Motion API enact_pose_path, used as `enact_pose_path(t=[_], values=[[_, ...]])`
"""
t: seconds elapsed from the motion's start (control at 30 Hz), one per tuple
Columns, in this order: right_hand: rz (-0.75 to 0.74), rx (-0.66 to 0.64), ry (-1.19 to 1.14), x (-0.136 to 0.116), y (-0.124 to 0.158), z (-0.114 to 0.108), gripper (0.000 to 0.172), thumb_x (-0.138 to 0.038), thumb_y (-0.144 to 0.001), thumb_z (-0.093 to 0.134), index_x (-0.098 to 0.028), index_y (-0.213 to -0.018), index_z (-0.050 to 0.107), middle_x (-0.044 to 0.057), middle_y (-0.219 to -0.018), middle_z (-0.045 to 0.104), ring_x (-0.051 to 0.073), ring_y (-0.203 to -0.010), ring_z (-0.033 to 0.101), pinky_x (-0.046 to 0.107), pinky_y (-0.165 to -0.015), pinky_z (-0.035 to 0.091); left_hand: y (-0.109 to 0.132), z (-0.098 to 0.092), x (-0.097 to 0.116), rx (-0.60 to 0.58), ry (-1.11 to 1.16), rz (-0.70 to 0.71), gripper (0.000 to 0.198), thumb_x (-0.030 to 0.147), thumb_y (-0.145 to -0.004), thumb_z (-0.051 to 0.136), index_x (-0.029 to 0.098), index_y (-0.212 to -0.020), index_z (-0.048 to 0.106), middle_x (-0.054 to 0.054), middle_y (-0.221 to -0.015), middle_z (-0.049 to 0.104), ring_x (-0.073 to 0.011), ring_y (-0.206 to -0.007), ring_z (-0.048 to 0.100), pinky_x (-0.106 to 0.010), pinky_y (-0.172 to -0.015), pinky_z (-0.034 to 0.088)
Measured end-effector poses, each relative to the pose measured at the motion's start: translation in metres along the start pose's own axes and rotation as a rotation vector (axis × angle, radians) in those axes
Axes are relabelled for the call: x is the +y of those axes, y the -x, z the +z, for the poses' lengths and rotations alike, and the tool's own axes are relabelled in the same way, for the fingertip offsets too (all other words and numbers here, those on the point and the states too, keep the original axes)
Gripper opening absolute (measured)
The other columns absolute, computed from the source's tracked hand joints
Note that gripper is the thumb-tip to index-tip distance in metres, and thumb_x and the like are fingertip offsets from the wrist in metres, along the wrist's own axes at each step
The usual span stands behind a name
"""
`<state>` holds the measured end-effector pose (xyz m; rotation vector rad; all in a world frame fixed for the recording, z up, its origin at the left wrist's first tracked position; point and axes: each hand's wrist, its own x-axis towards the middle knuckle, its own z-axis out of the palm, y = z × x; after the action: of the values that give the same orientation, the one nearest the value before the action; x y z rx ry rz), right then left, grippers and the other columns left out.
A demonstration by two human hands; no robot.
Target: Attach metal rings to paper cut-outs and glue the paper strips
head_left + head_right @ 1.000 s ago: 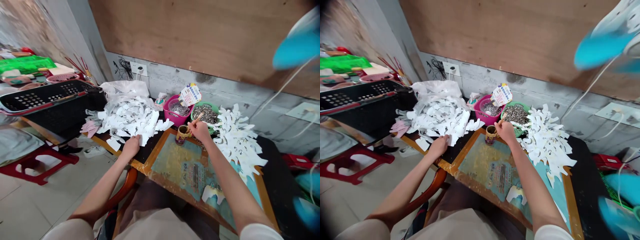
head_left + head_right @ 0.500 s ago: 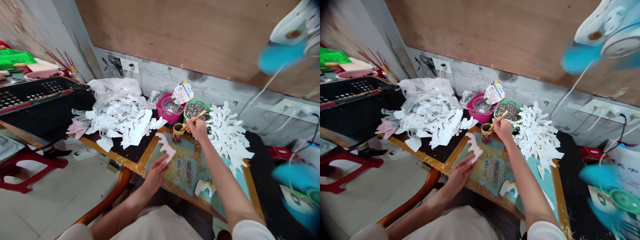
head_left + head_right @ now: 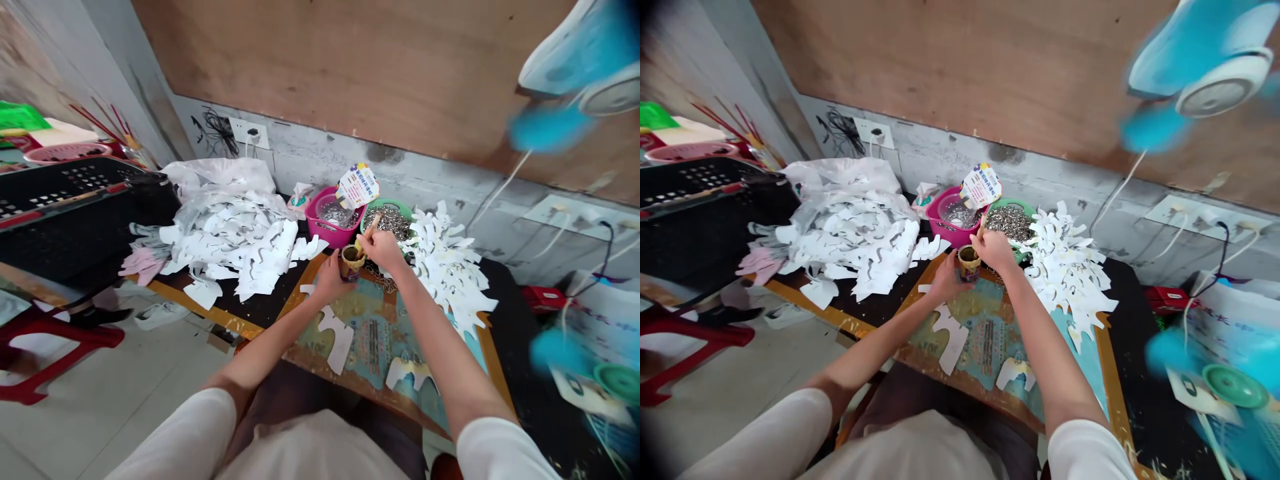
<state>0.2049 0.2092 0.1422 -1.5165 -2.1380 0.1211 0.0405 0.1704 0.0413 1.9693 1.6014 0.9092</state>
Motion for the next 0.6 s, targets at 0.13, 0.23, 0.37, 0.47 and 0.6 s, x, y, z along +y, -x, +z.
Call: enact_pose_path(t=[0.13,0.23,0.37,0.47,0.6], values=[[-0.063,-0.087,-0.006,-0.006,0.003,0.01,0.034,-0.031,-0.09,0.055,-0.019,-0.058,0.057,0.005,-0.055,0.064,0.018,-0.06,0.062,0.027,-0.063,0.04,-0.032,0.033,0.0,-0.039,-0.031,-0.042,0.07,0.038,-0.064,0.086,0.019,-0.123,0.055,-0.013,-0.115,0.069,-0.0361,-0.118,0.059,-0.065,-0.112,0.023],[-0.067,-0.093,-0.026,-0.012,0.002,0.013,0.033,-0.03,-0.089,0.057,-0.019,-0.058,0.056,0.004,-0.055,0.064,0.017,-0.06,0.063,0.026,-0.062,0.042,-0.029,0.04,0.0,-0.016,-0.044,-0.051,0.066,0.042,-0.066,0.084,0.02,-0.121,0.055,-0.014,-0.116,0.068,-0.0377,-0.121,0.055,-0.069,-0.112,0.017],[0.08,0.057,-0.232,-0.011,-0.003,-0.012,0.039,-0.038,-0.095,0.05,-0.019,-0.062,0.056,0.002,-0.051,0.061,0.014,-0.046,0.06,0.025,-0.053,0.045,-0.027,0.037,-0.006,-0.024,-0.055,-0.035,0.068,0.043,-0.064,0.085,0.021,-0.122,0.056,-0.014,-0.118,0.067,-0.0371,-0.122,0.054,-0.067,-0.113,0.018],[0.216,0.272,-0.56,-0.002,0.001,-0.04,0.034,-0.044,-0.089,0.06,-0.018,-0.067,0.058,-0.001,-0.047,0.058,0.012,-0.036,0.053,0.023,-0.04,0.043,-0.033,0.029,-0.014,-0.047,-0.061,0.007,0.071,0.042,-0.062,0.086,0.022,-0.123,0.056,-0.012,-0.12,0.067,-0.0366,-0.125,0.052,-0.062,-0.114,0.021],[0.294,0.404,-0.858,0.017,0.024,-0.054,0.035,-0.049,-0.081,0.069,-0.018,-0.066,0.059,-0.004,-0.044,0.056,0.009,-0.03,0.046,0.02,-0.03,0.036,-0.041,0.016,-0.025,-0.069,-0.08,0.061,0.081,0.04,-0.06,0.087,0.022,-0.131,0.052,-0.013,-0.123,0.065,-0.0369,-0.127,0.05,-0.057,-0.112,0.026]])
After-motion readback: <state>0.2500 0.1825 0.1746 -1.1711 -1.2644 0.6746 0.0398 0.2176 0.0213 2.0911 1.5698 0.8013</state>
